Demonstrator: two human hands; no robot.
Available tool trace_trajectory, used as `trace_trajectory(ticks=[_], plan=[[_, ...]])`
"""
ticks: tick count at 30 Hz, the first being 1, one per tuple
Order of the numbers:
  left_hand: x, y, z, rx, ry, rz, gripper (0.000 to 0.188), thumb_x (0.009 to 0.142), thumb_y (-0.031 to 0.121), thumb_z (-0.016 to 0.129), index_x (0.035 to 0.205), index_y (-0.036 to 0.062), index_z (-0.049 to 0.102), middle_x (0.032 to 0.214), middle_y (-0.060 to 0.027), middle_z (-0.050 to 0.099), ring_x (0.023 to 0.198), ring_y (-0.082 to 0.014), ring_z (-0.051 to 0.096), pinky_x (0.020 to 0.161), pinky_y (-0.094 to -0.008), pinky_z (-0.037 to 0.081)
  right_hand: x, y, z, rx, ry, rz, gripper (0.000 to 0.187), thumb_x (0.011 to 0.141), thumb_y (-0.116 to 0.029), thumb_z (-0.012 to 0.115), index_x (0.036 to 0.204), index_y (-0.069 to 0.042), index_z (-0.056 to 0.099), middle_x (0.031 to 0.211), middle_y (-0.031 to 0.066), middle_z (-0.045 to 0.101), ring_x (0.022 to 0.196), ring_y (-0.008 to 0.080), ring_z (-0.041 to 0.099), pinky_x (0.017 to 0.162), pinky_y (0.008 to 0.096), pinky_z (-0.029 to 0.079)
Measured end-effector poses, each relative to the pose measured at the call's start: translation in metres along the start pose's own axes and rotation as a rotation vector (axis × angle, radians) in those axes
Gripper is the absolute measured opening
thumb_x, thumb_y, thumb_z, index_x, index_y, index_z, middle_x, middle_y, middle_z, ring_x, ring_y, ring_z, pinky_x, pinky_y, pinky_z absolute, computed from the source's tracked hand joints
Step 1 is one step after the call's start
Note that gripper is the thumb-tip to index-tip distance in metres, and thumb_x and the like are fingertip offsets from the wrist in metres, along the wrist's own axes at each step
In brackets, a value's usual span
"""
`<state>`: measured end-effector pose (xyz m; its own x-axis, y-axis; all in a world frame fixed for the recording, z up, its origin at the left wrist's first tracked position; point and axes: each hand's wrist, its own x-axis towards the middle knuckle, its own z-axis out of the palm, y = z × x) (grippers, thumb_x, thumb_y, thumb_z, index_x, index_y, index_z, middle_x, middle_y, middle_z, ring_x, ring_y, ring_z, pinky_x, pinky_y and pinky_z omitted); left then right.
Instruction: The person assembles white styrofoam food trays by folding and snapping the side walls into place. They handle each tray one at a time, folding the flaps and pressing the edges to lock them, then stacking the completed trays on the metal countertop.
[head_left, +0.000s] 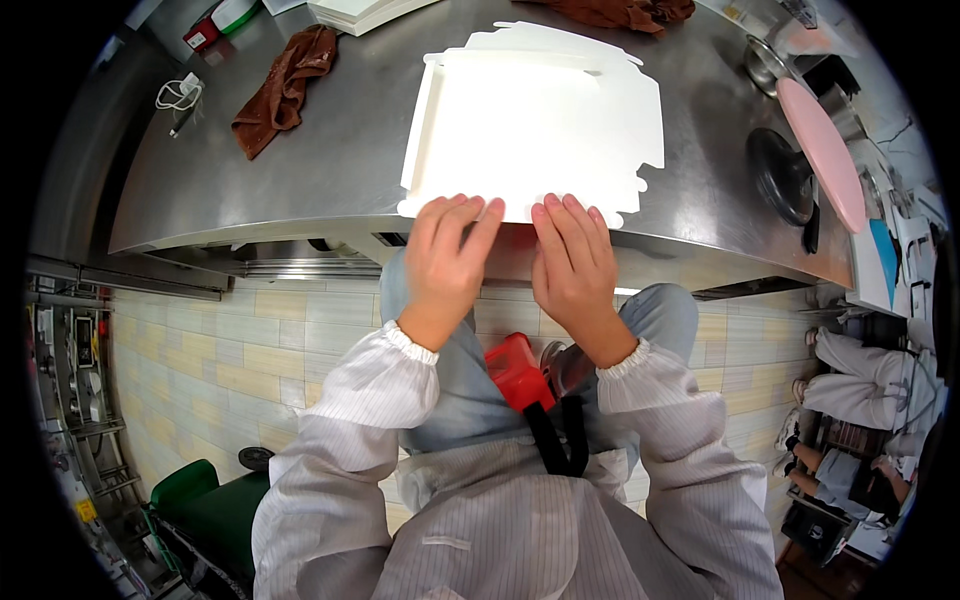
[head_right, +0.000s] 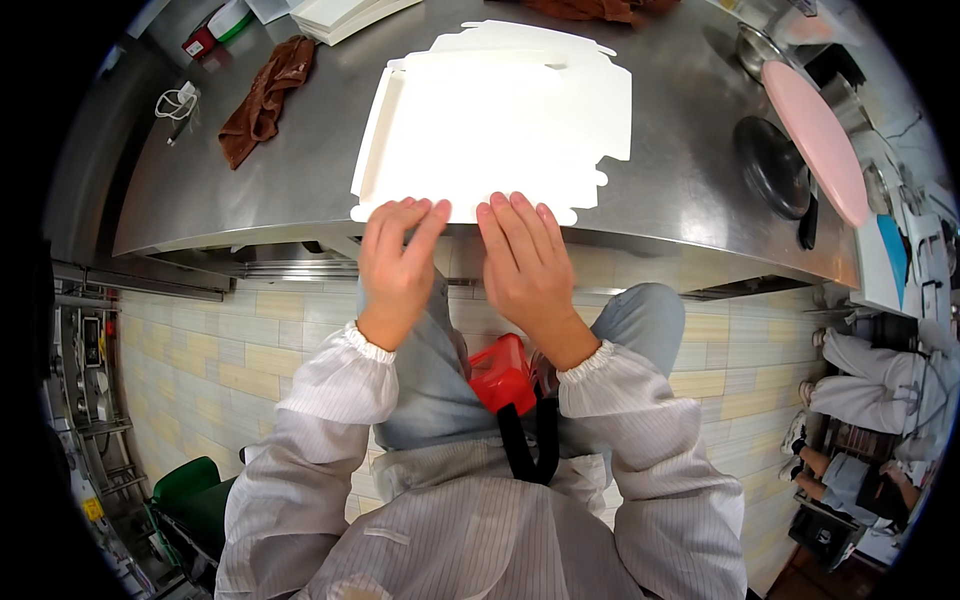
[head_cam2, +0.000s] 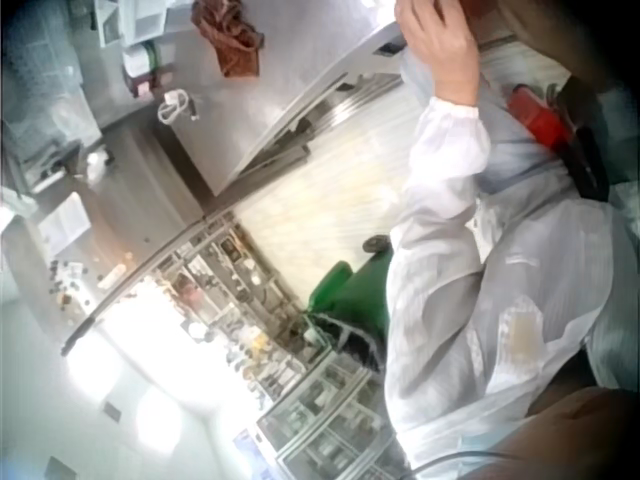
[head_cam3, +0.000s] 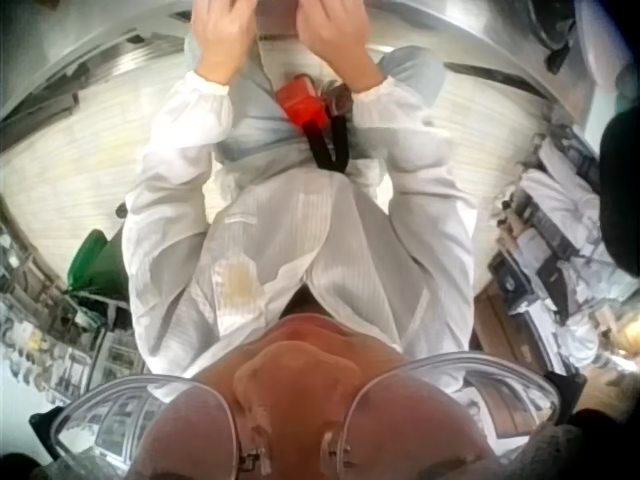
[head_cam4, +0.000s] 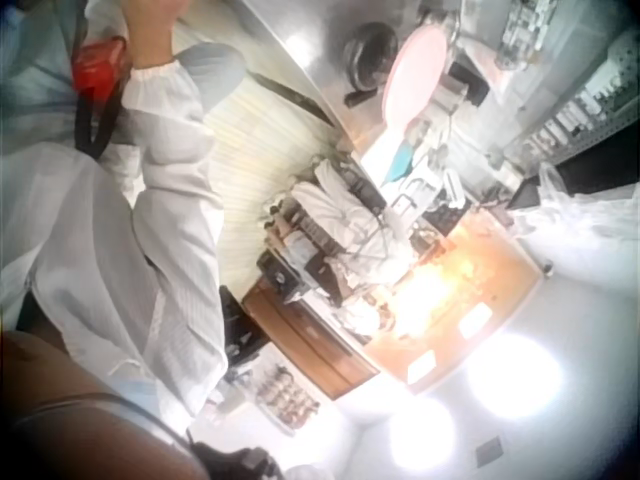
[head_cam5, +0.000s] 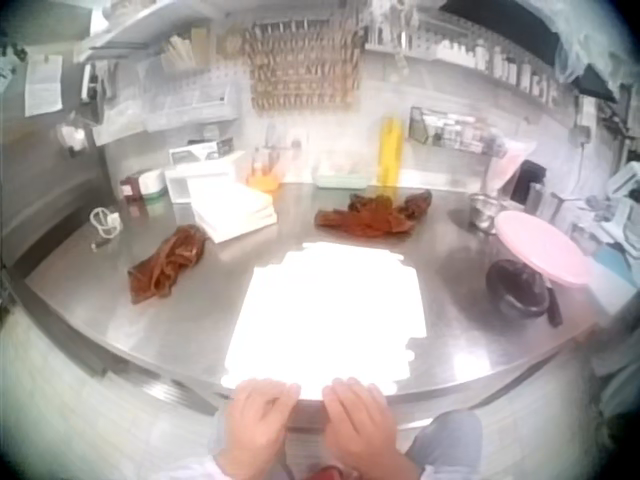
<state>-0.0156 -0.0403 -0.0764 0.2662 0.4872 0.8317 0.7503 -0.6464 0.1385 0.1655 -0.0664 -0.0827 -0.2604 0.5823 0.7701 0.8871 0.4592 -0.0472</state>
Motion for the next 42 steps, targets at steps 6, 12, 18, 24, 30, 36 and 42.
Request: trace_trajectory(ticks=[6, 12, 18, 24, 30, 36, 42], plan=[[0.005, -0.002, -0.009, 0.031, 0.003, -0.051, 0.032, 0.076, -0.003, 0.069, 0.107, 0.0045, 0.074, 0.098, -0.0076, 0.068, 0.097, -0.0282, 0.067, 0.089, -0.0407, 0.057, 0.01, -0.006, -0.002, 0.03, 0.056, 0.044, 0.033, 0.084, -0.011, 0.074, 0.116, -0.004, 0.071, 0.114, 0.0112, 0.068, 0.109, 0.0294, 0.064, 0.096, 0.0444, 0.049], [0.028, 0.01, -0.026, 0.016, -0.143, -0.154, 0.025, 0.075, -0.006, 0.067, 0.096, 0.0048, 0.074, 0.089, -0.0062, 0.068, 0.088, -0.0265, 0.065, 0.078, -0.0383, 0.054, 0.031, 0.003, -0.009, 0.111, 0.024, 0.046, 0.015, 0.082, -0.013, 0.075, 0.096, -0.009, 0.07, 0.09, 0.0047, 0.061, 0.084, 0.0245, 0.058, 0.073, 0.0397, 0.046], [0.056, 0.012, -0.042, 0.072, -0.42, -0.192, 0.017, 0.078, -0.004, 0.065, 0.09, 0.0067, 0.072, 0.086, -0.0102, 0.067, 0.082, -0.031, 0.065, 0.07, -0.0426, 0.053, 0.058, 0.021, -0.02, 0.171, -0.188, -0.014, 0.005, 0.084, -0.01, 0.072, 0.086, -0.008, 0.067, 0.082, 0.0077, 0.061, 0.08, 0.0275, 0.058, 0.071, 0.04, 0.046], [0.086, -0.025, -0.032, -0.073, -0.627, -0.169, 0.004, 0.081, 0.008, 0.071, 0.084, 0.0041, 0.072, 0.08, -0.0146, 0.069, 0.074, -0.0338, 0.067, 0.067, -0.0443, 0.053, 0.095, 0.043, -0.026, 0.448, -0.548, 0.217, 0.015, 0.089, -0.015, 0.071, 0.082, -0.002, 0.065, 0.077, 0.0168, 0.068, 0.075, 0.0365, 0.064, 0.07, 0.0455, 0.05], [0.134, -0.063, -0.026, -0.251, -1.097, -0.193, 0.02, 0.08, 0.017, 0.08, 0.079, 0.0001, 0.07, 0.073, -0.0125, 0.069, 0.065, -0.026, 0.064, 0.062, -0.0381, 0.05, 0.118, 0.055, -0.029, 0.35, -0.829, 0.312, 0.03, 0.088, -0.026, 0.075, 0.077, -0.001, 0.062, 0.063, 0.0137, 0.062, 0.057, 0.0257, 0.058, 0.06, 0.0398, 0.047], [0.156, -0.066, -0.023, -0.194, -1.416, -0.229, 0.022, 0.079, 0.013, 0.083, 0.079, 0.001, 0.065, 0.066, -0.0085, 0.065, 0.052, -0.0185, 0.058, 0.052, -0.0352, 0.045, 0.123, 0.069, -0.034, 0.416, -0.915, 0.349, 0.032, 0.087, -0.025, 0.076, 0.072, -0.002, 0.06, 0.064, 0.0102, 0.06, 0.057, 0.0225, 0.055, 0.058, 0.0378, 0.045], [0.163, -0.066, -0.022, -0.11, -1.46, -0.28, 0.027, 0.075, 0.011, 0.085, 0.074, 0.0006, 0.06, 0.064, -0.0094, 0.064, 0.048, -0.0185, 0.057, 0.049, -0.0346, 0.045, 0.138, 0.084, -0.037, 0.22, -1.073, 0.333, 0.034, 0.078, -0.03, 0.08, 0.072, -0.004, 0.059, 0.068, 0.0094, 0.06, 0.065, 0.0207, 0.054, 0.06, 0.0369, 0.043]])
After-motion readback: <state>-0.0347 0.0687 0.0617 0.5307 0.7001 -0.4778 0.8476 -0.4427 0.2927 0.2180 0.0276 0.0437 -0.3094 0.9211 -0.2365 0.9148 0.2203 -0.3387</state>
